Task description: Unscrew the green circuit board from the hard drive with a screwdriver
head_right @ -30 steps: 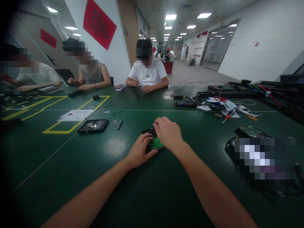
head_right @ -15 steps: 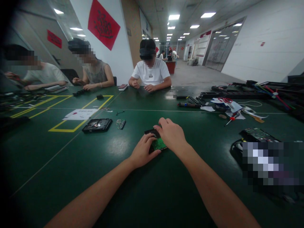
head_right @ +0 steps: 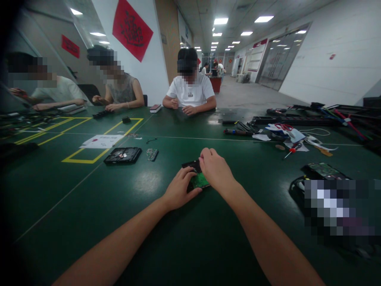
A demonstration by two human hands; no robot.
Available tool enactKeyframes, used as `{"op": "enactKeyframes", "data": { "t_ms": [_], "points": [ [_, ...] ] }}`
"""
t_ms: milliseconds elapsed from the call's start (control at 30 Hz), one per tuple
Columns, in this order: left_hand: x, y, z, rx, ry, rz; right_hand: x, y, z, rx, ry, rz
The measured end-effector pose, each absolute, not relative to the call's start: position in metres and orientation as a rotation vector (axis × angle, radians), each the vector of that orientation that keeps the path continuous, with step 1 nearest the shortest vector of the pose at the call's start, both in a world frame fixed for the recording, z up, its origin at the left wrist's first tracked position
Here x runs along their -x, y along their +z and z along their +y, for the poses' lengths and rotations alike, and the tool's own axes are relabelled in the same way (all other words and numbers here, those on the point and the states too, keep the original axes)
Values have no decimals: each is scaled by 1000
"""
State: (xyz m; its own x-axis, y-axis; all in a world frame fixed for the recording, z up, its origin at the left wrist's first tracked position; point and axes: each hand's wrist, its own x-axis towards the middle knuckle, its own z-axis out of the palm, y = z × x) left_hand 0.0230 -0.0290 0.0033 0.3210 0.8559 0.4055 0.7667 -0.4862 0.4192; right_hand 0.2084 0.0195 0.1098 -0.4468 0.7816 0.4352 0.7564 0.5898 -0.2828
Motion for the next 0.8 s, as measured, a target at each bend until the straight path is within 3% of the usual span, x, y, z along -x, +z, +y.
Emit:
{"op": "enactKeyframes", "data": {
  "t_ms": [800],
  "points": [
    [-24, 3, -29, -2415, 905, 1491, -211, 110, 21, 1194, 117, -2259]
  ]
}}
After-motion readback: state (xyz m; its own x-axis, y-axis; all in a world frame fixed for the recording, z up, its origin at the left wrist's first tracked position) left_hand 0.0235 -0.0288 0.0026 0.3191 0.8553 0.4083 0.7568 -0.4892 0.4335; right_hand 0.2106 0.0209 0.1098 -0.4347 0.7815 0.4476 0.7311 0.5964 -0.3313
